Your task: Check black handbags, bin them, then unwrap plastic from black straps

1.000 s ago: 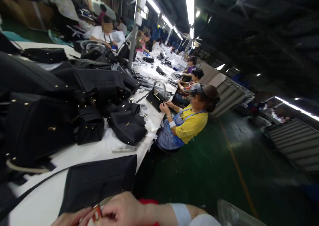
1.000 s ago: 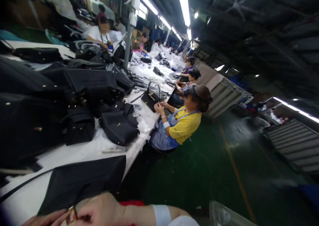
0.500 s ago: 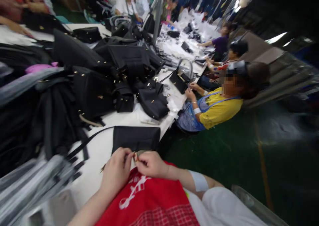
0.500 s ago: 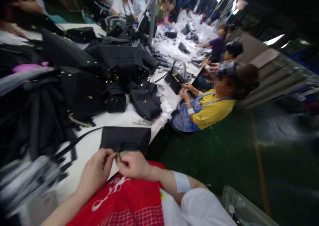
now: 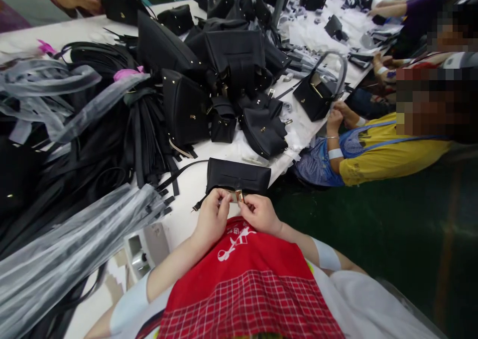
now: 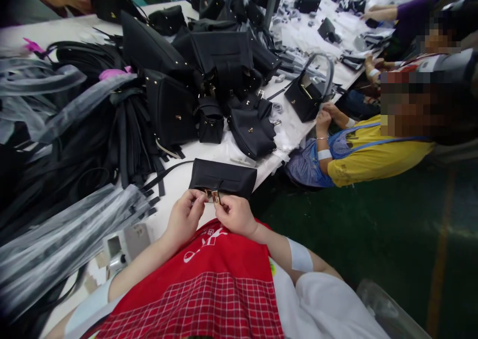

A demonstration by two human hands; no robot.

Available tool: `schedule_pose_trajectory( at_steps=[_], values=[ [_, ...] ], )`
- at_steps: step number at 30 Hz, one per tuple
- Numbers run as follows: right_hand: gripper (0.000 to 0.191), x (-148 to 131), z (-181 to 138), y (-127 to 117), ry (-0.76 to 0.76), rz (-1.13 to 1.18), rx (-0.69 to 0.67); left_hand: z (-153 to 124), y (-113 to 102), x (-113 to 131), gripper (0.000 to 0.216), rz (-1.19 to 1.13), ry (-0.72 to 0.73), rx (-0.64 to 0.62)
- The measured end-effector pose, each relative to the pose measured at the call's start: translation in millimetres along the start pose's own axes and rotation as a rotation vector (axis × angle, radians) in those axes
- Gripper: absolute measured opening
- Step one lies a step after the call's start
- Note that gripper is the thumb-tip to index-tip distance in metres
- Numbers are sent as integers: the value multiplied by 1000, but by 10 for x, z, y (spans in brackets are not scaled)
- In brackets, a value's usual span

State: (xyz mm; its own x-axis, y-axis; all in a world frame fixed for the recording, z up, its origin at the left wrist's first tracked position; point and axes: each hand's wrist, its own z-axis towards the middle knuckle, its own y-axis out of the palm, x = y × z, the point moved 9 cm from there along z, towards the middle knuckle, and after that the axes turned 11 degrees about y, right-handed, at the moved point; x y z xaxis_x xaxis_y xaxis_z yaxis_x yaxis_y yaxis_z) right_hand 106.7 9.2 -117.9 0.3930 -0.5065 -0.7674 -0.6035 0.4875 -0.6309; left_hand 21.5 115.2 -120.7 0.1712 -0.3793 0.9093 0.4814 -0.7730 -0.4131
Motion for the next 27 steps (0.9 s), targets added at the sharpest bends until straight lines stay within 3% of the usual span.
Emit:
schedule_pose_trajectory(
  at_steps=[6,15,23,27],
  values=[
    [27,12,1,20,15,28,-30,36,-72,7,16,46,55,79],
    [27,-32,-29,65,-51,-49,-66,144,-55,105,10,138,215,59],
    [29,-62,-32,54,-69,-71,-52,119,70,237,10,386,294,-27],
    [30,-48,-46,63,-73,-127,-28,92,129,253,10,321,268,-66]
  ],
)
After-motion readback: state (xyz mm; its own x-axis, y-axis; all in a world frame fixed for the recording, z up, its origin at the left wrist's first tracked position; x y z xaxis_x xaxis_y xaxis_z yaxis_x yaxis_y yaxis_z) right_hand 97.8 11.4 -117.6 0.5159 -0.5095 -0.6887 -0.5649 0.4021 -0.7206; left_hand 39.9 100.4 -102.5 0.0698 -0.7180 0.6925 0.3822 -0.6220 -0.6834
